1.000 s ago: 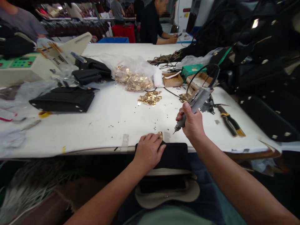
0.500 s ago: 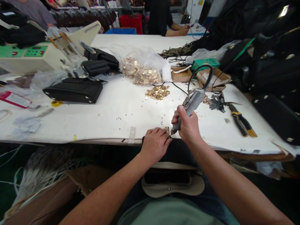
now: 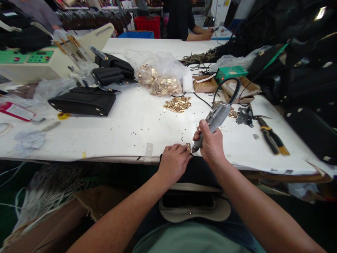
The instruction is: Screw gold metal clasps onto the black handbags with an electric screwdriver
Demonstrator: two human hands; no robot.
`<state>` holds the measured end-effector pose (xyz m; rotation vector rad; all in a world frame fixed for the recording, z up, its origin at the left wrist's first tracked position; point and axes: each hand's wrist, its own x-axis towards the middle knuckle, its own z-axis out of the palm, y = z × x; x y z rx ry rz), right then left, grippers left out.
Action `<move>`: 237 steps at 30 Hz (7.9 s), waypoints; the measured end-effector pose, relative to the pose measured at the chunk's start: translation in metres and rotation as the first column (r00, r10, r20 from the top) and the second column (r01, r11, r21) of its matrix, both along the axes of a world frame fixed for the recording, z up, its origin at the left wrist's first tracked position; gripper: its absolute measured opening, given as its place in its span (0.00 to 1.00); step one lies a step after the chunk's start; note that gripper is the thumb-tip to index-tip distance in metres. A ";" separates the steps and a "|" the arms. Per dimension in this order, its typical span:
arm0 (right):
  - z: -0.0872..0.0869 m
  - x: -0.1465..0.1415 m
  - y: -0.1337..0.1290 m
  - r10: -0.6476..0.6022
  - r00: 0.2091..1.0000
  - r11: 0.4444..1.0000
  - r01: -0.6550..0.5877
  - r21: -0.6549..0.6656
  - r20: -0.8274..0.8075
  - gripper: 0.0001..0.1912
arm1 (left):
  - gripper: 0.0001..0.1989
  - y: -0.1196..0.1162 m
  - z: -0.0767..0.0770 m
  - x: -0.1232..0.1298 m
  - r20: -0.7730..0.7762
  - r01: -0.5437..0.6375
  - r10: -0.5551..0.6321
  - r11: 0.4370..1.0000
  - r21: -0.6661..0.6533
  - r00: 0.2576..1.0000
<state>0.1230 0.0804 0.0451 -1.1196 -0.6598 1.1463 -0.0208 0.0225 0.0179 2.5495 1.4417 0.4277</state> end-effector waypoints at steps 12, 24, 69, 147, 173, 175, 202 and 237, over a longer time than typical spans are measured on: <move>0.009 -0.003 -0.001 -0.030 0.999 1.000 0.030 -0.004 -0.009 0.27 | 0.12 0.001 0.001 0.001 -0.008 -0.003 0.003 1.000 -0.003 1.000; 0.010 -0.002 -0.003 -0.005 0.999 1.000 0.005 -0.013 -0.033 0.27 | 0.11 0.000 -0.002 0.000 0.007 -0.004 0.004 1.000 0.002 1.000; -0.008 -0.012 0.027 -0.061 0.971 0.996 0.044 0.077 0.229 0.22 | 0.11 0.001 0.002 0.003 -0.008 -0.012 0.011 0.999 -0.035 1.000; -0.012 0.147 0.118 -0.371 0.864 0.927 0.323 0.190 0.340 0.25 | 0.11 0.008 -0.008 0.001 0.098 -0.013 0.003 0.995 0.102 0.995; 0.004 0.011 0.011 -0.020 0.976 0.999 0.011 -0.047 -0.215 0.29 | 0.12 0.000 -0.003 0.000 0.169 -0.054 0.062 0.997 -0.052 0.984; 0.003 0.010 0.011 -0.023 0.978 0.998 0.012 -0.055 -0.209 0.29 | 0.12 0.000 -0.003 0.000 0.164 -0.052 0.060 0.997 -0.050 0.985; 0.013 0.005 0.005 -0.033 0.964 0.999 0.035 0.000 -0.262 0.26 | 0.11 -0.001 -0.004 0.001 0.175 -0.057 0.067 0.996 -0.062 0.982; 0.010 0.005 0.001 -0.019 0.967 1.000 0.022 0.008 -0.253 0.24 | 0.11 0.000 -0.007 0.001 0.180 -0.061 0.070 0.997 -0.056 0.981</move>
